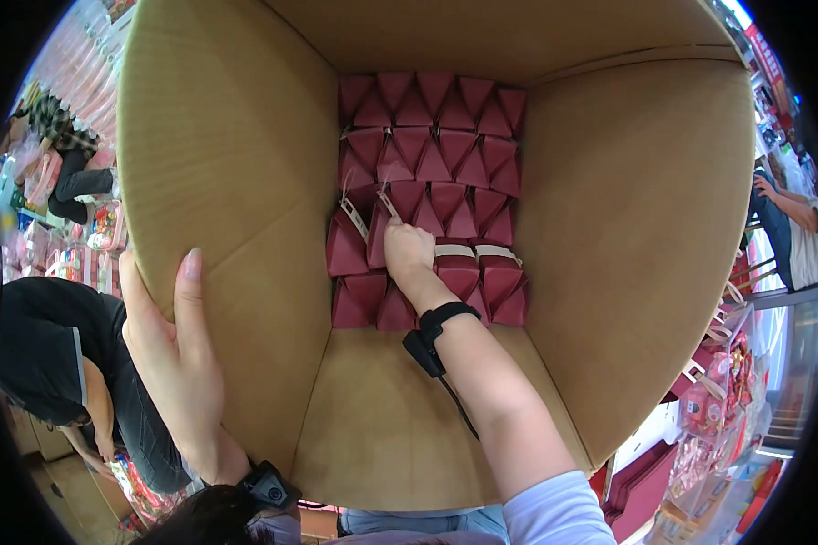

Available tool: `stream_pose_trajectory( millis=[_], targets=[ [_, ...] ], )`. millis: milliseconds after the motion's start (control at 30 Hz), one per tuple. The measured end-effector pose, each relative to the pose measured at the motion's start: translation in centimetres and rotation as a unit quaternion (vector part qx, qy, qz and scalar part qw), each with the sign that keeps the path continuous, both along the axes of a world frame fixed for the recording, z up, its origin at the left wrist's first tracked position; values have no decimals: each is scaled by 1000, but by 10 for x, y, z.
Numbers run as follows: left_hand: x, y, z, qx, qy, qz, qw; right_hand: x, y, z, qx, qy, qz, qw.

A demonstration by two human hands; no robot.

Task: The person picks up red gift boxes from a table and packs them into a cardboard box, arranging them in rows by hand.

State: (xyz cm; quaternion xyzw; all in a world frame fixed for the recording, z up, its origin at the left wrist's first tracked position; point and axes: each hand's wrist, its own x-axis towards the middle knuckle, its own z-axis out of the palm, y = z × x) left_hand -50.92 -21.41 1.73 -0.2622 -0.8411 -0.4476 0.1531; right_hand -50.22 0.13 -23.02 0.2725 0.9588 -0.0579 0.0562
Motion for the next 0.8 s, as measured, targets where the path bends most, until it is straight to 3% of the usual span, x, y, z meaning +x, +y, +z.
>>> stream_pose_trajectory(
  millis=[233,333,367,433,533,600,733,800],
  targets=[
    [-2,2,0,0,5,-5,1000,2,4,-4,-32,-11,-46,998],
    [-3,1,0,-23,24,9,999,3,4,7,-143,-42,-110,983],
    [-4,-1,-3,-8,31,2,999,1,0,7,-105,9,-118,987],
    [-3,-5,-5,-4,27,-6,1000,1,-15,70,-93,16,-127,987],
    [-8,-7,-11,-9,48,-27,998,16,-14,122,-94,125,-22,988],
    [-15,-13,-17,-12,63,-33,997,38,-14,172,-83,114,13,990],
    [-28,-19,-22,-63,72,-34,995,139,-8,253,-14,213,55,975],
    [-32,-17,-23,-66,74,-33,995,209,-10,294,4,292,0,956]
  ],
)
